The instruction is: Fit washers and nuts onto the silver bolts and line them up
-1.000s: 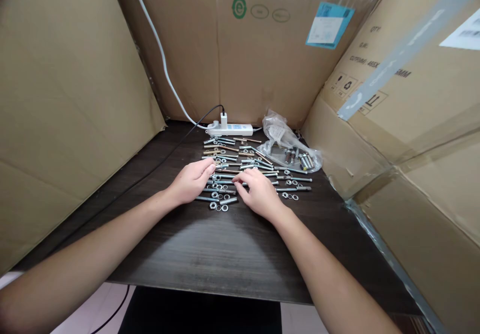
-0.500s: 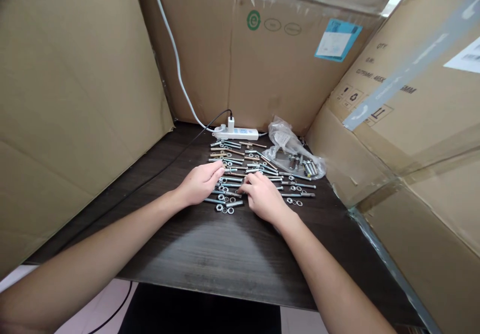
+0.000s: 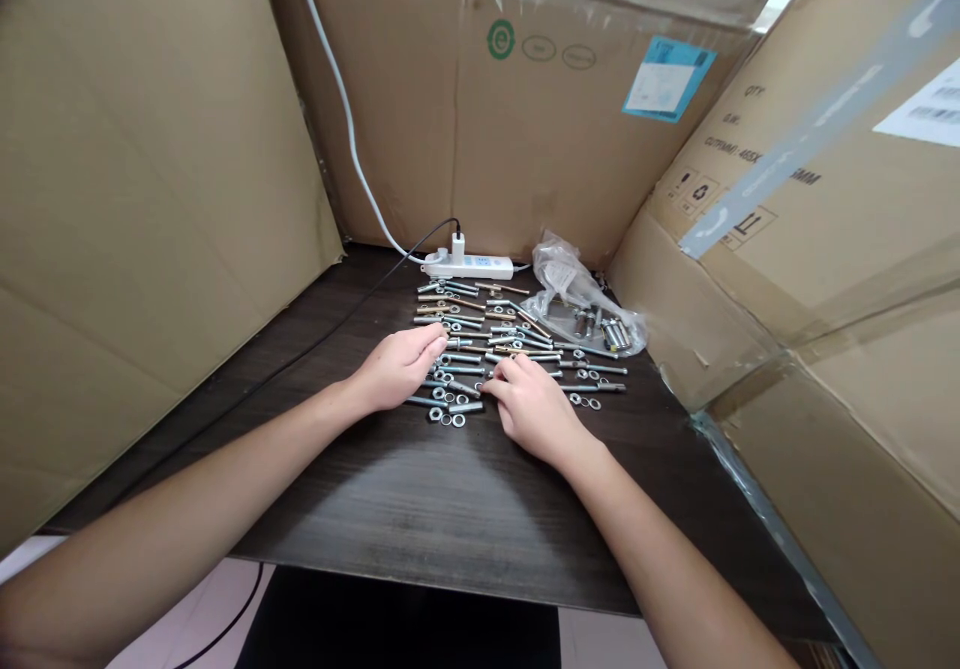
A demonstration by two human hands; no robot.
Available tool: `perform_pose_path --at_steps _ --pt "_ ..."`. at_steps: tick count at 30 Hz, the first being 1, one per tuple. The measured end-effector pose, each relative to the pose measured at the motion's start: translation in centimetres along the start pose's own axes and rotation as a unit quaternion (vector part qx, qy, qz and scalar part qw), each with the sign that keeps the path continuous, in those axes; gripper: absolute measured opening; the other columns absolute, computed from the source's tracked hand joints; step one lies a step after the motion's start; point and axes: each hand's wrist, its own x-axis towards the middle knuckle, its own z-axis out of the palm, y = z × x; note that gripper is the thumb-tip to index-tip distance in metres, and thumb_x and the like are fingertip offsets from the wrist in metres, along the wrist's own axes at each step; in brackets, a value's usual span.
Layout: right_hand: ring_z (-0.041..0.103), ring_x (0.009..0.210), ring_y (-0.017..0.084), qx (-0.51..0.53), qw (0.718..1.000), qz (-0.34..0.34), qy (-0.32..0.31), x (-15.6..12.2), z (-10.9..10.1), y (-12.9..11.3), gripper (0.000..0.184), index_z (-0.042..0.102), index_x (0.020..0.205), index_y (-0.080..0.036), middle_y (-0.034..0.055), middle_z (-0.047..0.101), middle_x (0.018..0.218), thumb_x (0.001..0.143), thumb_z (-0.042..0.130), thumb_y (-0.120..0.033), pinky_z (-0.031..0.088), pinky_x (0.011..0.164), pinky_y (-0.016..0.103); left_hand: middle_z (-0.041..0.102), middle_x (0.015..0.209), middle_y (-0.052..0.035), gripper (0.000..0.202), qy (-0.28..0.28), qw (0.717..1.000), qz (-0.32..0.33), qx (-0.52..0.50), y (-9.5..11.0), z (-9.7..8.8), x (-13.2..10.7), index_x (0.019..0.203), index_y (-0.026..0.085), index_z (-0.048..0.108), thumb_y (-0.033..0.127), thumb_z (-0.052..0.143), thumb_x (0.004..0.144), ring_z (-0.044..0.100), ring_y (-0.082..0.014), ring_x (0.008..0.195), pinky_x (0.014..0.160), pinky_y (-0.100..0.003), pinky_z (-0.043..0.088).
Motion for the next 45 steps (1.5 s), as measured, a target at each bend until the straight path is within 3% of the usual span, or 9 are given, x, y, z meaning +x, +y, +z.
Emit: perform_pose_path --at_steps 7,16,21,27,37,45 --pt "0.051 0.081 0.02 0.037 0.999 0.018 0.003 -0.8 -0.4 -0.2 0.018 0.069 0.081 -0.019 0.0065 0.061 0.085 0.084 0.051 -0.019 0.044 0.077 0.033 0.046 0.066 0.0019 0.029 0.001 1.0 0.001 0.0 0.0 0.0 0.0 0.069 0.019 0.034 0.033 0.03 0.095 0.045 -0.0128 0.062 0.06 -0.025 0.032" --pt "0.049 0.075 0.019 0.059 0.998 0.028 -0.005 -3.1 -1.7 -0.5 0.018 0.063 0.068 -0.019 0.0046 0.059 0.071 0.083 0.054 -0.022 0.042 0.073 0.032 0.046 0.066 0.002 0.029 -0.003 1.0 0.008 -0.003 0.1 -0.1 -0.1 0.069 0.02 0.035 0.032 0.03 0.095 0.045 -0.0132 0.062 0.06 -0.026 0.032" --pt "0.053 0.077 0.018 0.079 0.994 0.077 0.017 -0.5 -1.3 -1.0 0.018 0.064 0.079 -0.02 0.0045 0.062 0.075 0.088 0.051 -0.028 0.043 0.073 0.031 0.047 0.067 0.0021 0.028 -0.003 1.0 0.014 0.0 0.0 0.0 0.0 0.07 0.02 0.035 0.032 0.031 0.095 0.045 -0.0131 0.063 0.061 -0.026 0.032" --pt "0.056 0.076 0.018 0.069 0.993 0.086 -0.04 2.6 -0.1 -1.3 0.013 0.066 0.081 -0.021 0.0021 0.063 0.074 0.084 0.057 -0.029 0.041 0.068 0.028 0.048 0.068 0.0016 0.028 0.003 1.0 0.013 0.002 0.0 -0.2 0.0 0.07 0.02 0.037 0.031 0.029 0.095 0.046 -0.0131 0.063 0.061 -0.025 0.034" --pt "0.056 0.07 0.015 0.078 0.992 0.096 -0.019 2.4 0.4 -1.5 0.013 0.066 0.091 -0.021 0.0009 0.061 0.074 0.085 0.055 -0.026 0.04 0.065 0.026 0.051 0.069 0.0007 0.029 -0.002 1.0 0.006 0.01 0.2 -0.2 -0.1 0.071 0.019 0.04 0.031 0.031 0.095 0.048 -0.0132 0.064 0.061 -0.025 0.034" --pt "0.056 0.07 0.013 0.13 0.989 0.065 -0.005 -0.1 -0.8 -1.2 0.011 0.064 0.087 -0.022 0.0 0.061 0.075 0.085 0.054 -0.024 0.042 0.07 0.026 0.047 0.066 0.0016 0.029 0.001 1.0 0.007 -0.003 0.2 -0.1 -0.1 0.069 0.019 0.037 0.031 0.032 0.095 0.044 -0.0126 0.061 0.059 -0.025 0.032"
